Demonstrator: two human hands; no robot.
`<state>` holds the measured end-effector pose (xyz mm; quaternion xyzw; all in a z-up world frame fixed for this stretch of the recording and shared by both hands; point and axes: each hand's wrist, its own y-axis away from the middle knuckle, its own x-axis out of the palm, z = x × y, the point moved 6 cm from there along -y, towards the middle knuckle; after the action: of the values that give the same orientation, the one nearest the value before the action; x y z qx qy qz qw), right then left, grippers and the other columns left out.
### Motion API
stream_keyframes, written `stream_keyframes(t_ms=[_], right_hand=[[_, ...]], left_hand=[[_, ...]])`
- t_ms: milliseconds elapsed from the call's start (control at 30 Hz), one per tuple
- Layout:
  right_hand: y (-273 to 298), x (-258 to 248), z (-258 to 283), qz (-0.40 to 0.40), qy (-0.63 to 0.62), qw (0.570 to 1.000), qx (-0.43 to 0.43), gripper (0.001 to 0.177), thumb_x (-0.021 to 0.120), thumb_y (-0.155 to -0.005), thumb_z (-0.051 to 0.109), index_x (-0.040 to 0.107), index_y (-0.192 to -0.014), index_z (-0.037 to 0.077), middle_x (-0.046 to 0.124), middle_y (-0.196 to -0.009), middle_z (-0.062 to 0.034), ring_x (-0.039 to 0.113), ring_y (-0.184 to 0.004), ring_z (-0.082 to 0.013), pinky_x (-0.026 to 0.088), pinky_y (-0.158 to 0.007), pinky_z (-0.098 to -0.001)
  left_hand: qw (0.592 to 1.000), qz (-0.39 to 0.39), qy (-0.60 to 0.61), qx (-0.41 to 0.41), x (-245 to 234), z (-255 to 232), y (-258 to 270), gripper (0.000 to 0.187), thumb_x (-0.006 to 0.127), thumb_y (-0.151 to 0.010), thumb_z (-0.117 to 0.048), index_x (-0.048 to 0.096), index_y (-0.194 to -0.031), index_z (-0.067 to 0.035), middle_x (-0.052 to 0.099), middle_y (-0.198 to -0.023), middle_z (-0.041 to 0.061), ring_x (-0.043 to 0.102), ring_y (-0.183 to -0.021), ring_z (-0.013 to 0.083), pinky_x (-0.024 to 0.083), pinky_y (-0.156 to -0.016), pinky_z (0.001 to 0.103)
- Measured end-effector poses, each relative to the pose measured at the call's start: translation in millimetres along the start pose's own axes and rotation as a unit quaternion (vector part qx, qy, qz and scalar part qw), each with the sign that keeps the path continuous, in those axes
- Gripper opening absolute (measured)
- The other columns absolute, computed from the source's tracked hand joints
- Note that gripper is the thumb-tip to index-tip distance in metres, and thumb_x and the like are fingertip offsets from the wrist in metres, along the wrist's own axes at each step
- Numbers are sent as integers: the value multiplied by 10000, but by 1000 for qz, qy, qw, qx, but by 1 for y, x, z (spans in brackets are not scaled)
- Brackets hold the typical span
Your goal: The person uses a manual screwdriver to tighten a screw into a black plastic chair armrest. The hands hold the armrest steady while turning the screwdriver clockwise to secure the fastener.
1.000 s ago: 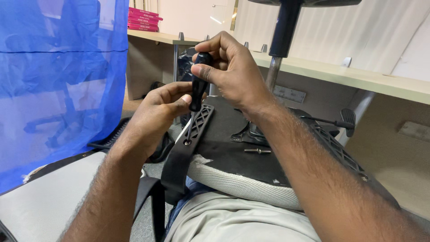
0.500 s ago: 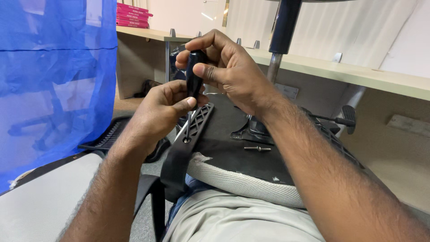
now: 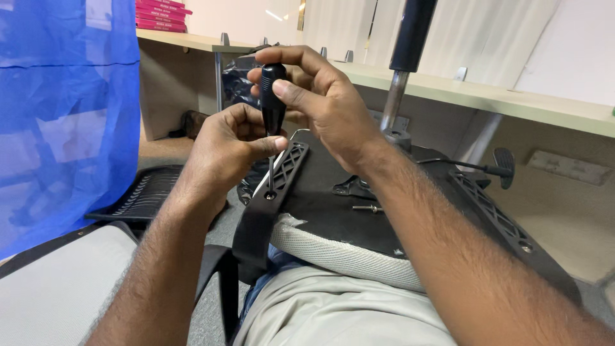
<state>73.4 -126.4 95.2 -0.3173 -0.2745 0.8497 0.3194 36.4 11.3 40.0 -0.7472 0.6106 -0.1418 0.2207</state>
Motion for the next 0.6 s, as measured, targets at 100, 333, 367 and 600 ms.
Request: stream_keyframes(t_ms=[100,333,367,600], right_hand=[[-2,-2,9,-66,172,979,-84,271,682,-1066,216,644,-1322,137,703,-1156,-39,726,-1079,-127,680,-984,-306],[-2,-8,17,-134,329,931,-88,255,783,-988,254,671,-1189,145,720,-955,7,745,-902,-81,661,-796,-247],[-3,-7,18,-134,332,929,-91,260,791,-981,250,661,-1179,142,723,-957,8,754,-911,-77,668,-801,-242],[-6,-9,14,-184,394,896,-85,439,829,-921,288,540,-1189,94,693,-979,-21,770,-910,-109,697,-715,-247]], left_hand=[[1000,-11,2,-19,3,7,-5,227,800,-826,-91,658,-998,-46,737,-859,50,720,-833,107,613,-770,275],[997,-30,-55,44,15,7,-17,337,888,-804,-121,578,-915,-49,606,-806,38,598,-756,114,573,-676,282],[996,-32,-60,53,17,7,-19,365,897,-794,-124,557,-907,-55,594,-800,37,583,-749,109,565,-667,282],[989,-57,-127,47,24,11,-22,407,910,-760,-192,528,-874,-110,616,-787,11,621,-743,79,577,-642,281]])
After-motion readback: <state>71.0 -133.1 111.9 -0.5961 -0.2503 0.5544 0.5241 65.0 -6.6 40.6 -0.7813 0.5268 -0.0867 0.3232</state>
